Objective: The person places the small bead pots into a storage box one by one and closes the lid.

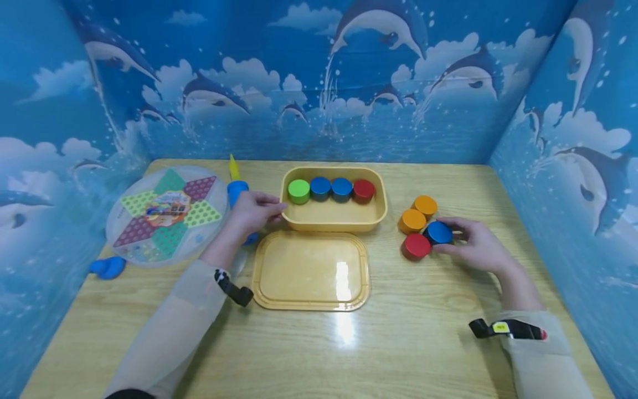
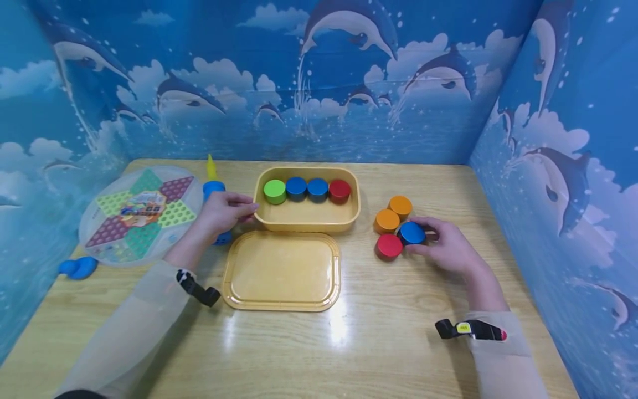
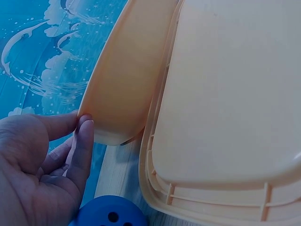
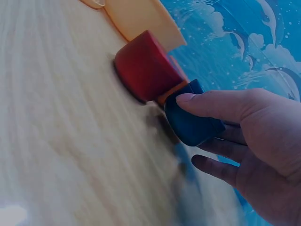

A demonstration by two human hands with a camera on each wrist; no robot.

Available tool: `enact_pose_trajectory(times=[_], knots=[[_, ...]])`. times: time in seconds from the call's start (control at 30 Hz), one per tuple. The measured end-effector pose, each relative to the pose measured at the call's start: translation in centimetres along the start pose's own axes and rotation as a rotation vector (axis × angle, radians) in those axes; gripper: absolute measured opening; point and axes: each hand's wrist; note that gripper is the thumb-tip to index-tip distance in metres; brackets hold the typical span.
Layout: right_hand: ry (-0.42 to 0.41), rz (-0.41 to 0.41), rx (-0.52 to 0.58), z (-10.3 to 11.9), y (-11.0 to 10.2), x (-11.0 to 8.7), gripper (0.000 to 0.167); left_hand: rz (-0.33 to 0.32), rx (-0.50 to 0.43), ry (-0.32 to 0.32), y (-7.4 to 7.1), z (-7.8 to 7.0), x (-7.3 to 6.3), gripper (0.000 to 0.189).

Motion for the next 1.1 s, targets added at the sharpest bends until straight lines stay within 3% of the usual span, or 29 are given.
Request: enact_pose_trajectory(times=[0.17,0.53,0.77,1.1], knots=[[-0.038,-0.044,-0.014,1.0,-1.3,0.0,0.063,-0.002,0.009,0.0,0.0,-0.1,-0.1,0.036],[-0.114,-0.058,-0.028,6.1,-3.0,1.9,0.061,-0.007,0.02,-0.009,0.0,-0.1,-0.1,0.034],[-0.181,-0.033,-0.006,8.7,-2.2,4.4,0.062,0.003,-0.002,-0.01,0.2,-0.1,0.1,0.034],[-0.217,0.078,0.002,12.3,0.6,8.5,0.066,0.011,-0.044,-0.029,0.0,0.0,0.3,0.033]])
Point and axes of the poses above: each hand's wrist, its own x-axis towards the middle knuckle, its own y-axis out of the palm, z = x × y, and after that the axes turned 3 degrees about x, right-handed
